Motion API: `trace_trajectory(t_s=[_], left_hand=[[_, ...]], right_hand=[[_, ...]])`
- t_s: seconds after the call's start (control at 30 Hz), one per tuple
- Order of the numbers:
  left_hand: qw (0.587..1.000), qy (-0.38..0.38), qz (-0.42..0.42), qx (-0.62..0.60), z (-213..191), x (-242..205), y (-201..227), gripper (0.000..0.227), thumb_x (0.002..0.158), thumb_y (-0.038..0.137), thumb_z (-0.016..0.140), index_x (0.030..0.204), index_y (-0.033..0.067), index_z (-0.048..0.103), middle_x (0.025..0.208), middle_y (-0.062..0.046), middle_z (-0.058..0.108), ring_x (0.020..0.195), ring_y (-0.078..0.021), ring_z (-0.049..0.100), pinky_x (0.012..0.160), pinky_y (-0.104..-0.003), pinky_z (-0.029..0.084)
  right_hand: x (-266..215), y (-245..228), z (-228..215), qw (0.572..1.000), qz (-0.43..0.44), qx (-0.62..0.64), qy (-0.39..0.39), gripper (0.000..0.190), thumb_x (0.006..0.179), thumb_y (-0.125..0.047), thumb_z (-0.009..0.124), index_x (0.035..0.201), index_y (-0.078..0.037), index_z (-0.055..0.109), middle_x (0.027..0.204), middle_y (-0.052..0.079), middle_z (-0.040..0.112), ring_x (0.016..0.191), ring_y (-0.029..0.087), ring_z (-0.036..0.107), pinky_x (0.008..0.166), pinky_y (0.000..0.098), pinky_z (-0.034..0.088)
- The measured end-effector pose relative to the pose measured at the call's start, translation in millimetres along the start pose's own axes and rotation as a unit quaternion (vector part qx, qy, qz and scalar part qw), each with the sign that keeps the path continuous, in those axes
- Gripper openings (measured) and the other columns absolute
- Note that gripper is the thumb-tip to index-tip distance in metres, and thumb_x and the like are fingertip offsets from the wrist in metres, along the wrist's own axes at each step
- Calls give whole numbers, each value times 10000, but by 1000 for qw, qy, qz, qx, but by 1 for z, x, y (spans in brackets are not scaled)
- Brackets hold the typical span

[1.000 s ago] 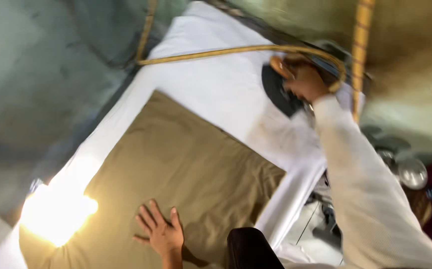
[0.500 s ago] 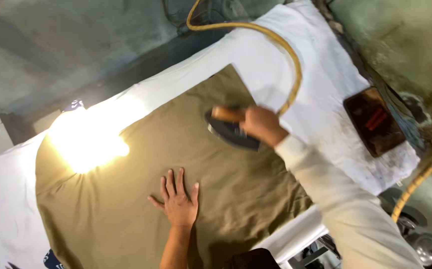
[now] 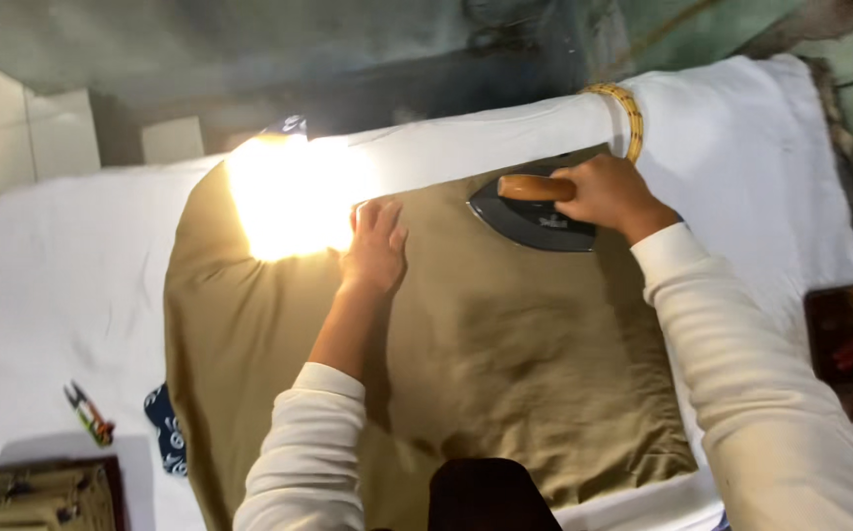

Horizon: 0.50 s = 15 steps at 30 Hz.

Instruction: The person folds a tan garment with blue patterned trim by hand, irons the folded garment using a heavy industrial iron, and places it aside before starting on another piece of clothing.

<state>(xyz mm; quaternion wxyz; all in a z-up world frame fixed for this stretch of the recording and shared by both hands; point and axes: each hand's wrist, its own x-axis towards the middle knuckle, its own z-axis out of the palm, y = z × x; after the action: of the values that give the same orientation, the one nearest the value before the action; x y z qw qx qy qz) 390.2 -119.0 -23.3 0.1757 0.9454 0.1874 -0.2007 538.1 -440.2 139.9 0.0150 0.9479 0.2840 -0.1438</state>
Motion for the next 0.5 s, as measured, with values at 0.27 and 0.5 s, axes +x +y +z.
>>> trace_trajectory(t_s=[0.27, 0.5], left_hand=[[931, 162, -322, -60, -83, -18, -199, 726, 966, 596, 572, 1554, 195, 432, 1639, -156, 339, 1534, -363, 213, 1100, -830, 71], [936, 204, -135, -252, -89, -5, -306, 549, 840, 580, 880, 1178, 195, 683, 988, -33, 725, 976, -320, 713, 820, -460, 581]], right_hand=[[40, -165, -17, 997, -72, 20, -32, 242, 872, -385, 615, 901, -206, 775, 850, 105, 775, 948, 404, 746, 864, 546, 572], [70, -257, 25, 991, -112, 52, -50, 101, 807, -322, 637, 756, -253, 690, 763, 98, 733, 891, 431, 730, 817, 504, 566]])
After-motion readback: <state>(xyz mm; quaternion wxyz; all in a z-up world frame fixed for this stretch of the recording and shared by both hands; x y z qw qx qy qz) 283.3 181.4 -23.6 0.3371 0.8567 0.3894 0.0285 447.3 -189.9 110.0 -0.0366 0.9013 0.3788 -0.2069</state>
